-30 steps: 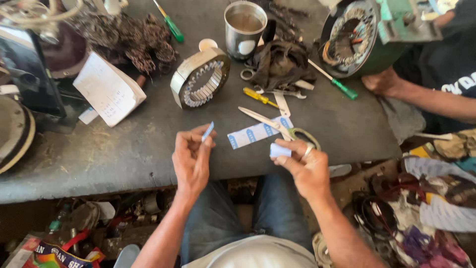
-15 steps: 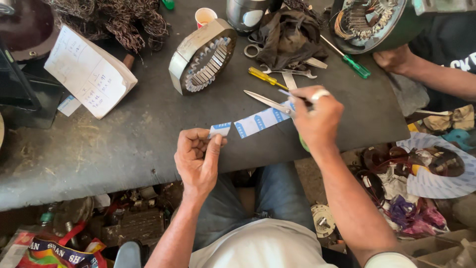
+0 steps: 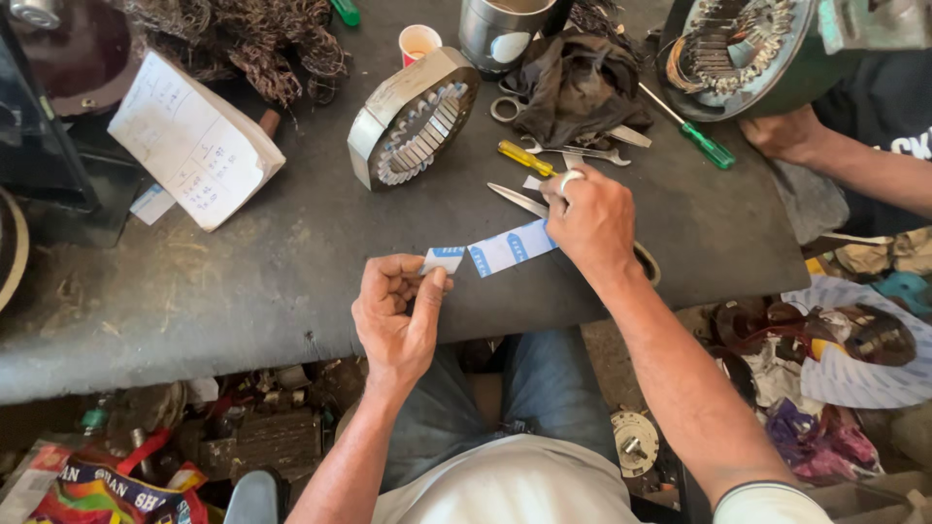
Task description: The person cuts small rectangular pieces from a blue and white printed strip using scissors. They peel the backing from each piece and insert them into the slots of a circular motor stator component.
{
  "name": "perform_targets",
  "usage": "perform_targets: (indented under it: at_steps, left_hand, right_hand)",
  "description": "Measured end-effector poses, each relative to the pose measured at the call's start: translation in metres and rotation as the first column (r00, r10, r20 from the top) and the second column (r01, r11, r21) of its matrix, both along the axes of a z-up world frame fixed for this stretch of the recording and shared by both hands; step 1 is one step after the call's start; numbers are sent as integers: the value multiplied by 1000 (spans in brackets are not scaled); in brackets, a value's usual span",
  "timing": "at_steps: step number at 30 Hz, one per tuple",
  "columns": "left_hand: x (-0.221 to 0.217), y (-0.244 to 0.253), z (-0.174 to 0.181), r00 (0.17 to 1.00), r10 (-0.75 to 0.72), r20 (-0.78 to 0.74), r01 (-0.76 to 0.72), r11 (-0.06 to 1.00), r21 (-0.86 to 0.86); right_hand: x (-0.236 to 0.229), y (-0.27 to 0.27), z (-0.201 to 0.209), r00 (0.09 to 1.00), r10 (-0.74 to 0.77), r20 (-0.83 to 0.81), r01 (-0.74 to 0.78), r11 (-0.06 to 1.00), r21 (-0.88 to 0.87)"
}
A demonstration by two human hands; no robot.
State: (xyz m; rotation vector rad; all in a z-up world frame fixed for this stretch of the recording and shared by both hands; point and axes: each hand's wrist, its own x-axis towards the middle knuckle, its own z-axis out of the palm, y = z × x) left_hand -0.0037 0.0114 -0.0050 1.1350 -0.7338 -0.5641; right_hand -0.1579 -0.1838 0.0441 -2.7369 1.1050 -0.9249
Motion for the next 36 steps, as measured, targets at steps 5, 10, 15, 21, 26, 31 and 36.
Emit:
perform_targets:
  at_steps: [5,10,15,21,26,31,36]
  left_hand:
    - [-2,-1,-2,1000,13,28,-14,1000,14]
    - [-3,-1,2,999,29,25,-30,999,19]
    - [-3,1,4,996,62,62,-66,995,76]
    - [-2,-3,2,998,50,26,-51,998,44]
    - [-11,21,0,998,-5,-56,5,1000,-12]
    - [-67,70,-18,897,-190,-398,263,955,136]
    - [-100,64,-34,770,-286,-570,470,859,205]
  right_hand:
    - [-2,-14,-13,995,57,-87,-61,997,-44]
    - [9,-30,-6,989,82,-119,-83,997,-1]
    - [-18,-2,20,997,77,1,-77,991,113]
    - [-31,36,22,927,329,-181,-303,940,159]
    - [-22,31,30,889,324,-325,-247,935,255]
    - [-57,40,35,838,415,-355,-292,890,351]
    - [-80,48,34,810,475,-344,-383,873,302]
